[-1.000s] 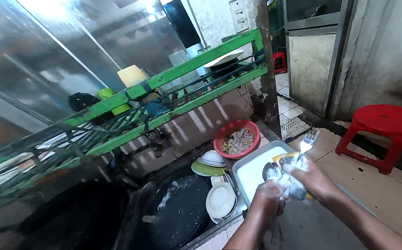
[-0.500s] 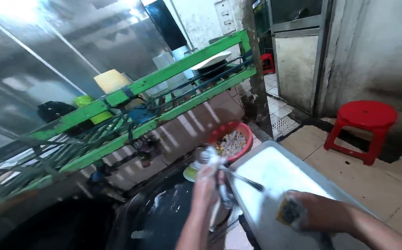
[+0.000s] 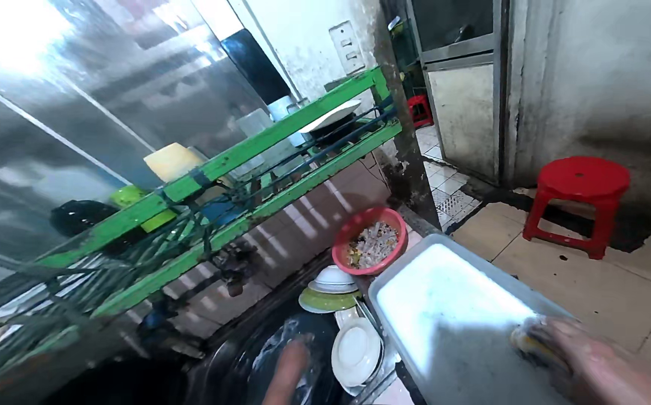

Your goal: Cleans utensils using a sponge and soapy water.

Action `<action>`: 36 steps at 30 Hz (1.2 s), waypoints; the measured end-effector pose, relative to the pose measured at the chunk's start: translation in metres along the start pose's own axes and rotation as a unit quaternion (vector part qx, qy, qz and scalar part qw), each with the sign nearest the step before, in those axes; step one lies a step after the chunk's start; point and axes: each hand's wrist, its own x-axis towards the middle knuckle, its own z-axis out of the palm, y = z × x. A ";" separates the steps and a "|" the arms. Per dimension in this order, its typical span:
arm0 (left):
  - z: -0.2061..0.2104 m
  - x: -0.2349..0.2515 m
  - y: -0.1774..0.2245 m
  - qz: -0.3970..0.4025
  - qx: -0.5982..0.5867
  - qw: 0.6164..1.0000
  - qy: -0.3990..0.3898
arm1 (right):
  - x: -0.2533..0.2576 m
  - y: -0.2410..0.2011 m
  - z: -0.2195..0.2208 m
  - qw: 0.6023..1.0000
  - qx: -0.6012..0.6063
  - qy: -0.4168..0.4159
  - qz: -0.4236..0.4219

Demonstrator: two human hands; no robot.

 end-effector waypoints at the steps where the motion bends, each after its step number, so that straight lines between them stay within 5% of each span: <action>1: -0.012 -0.003 0.021 0.033 -0.010 0.999 0.040 | 0.001 0.002 0.002 1.000 0.021 0.015 0.006; 4: -0.042 -0.025 0.109 0.177 -0.084 0.971 0.138 | 0.002 0.008 0.008 0.994 0.086 0.072 -0.003; 6: -0.039 -0.031 0.169 0.265 -0.114 0.950 0.124 | 0.003 0.008 0.007 0.989 0.115 0.090 -0.003; 11: 0.011 -0.026 0.267 0.205 0.019 0.976 -0.076 | 0.004 0.000 -0.004 0.988 0.140 0.043 0.058; 15: 0.006 -0.068 0.307 0.309 -0.147 0.940 -0.007 | 0.001 -0.004 -0.009 0.984 0.159 0.040 0.067; 18: -0.009 -0.108 0.316 0.428 -0.343 0.836 0.013 | 0.004 -0.003 -0.013 0.983 0.162 -0.006 0.085; 20: -0.017 -0.129 0.316 0.493 -0.364 0.790 -0.001 | 0.006 -0.001 -0.015 0.983 0.167 -0.021 0.080; 25: -0.018 -0.152 0.314 0.514 -0.261 0.817 -0.006 | 0.010 0.001 -0.015 0.981 0.182 -0.027 0.062; 31: -0.039 -0.147 0.298 0.402 -0.367 0.839 0.018 | 0.013 0.002 -0.017 0.979 0.191 -0.061 0.046; 36: -0.082 -0.120 0.267 0.332 -0.524 0.784 -0.038 | 0.010 0.004 -0.014 0.982 0.181 -0.049 0.022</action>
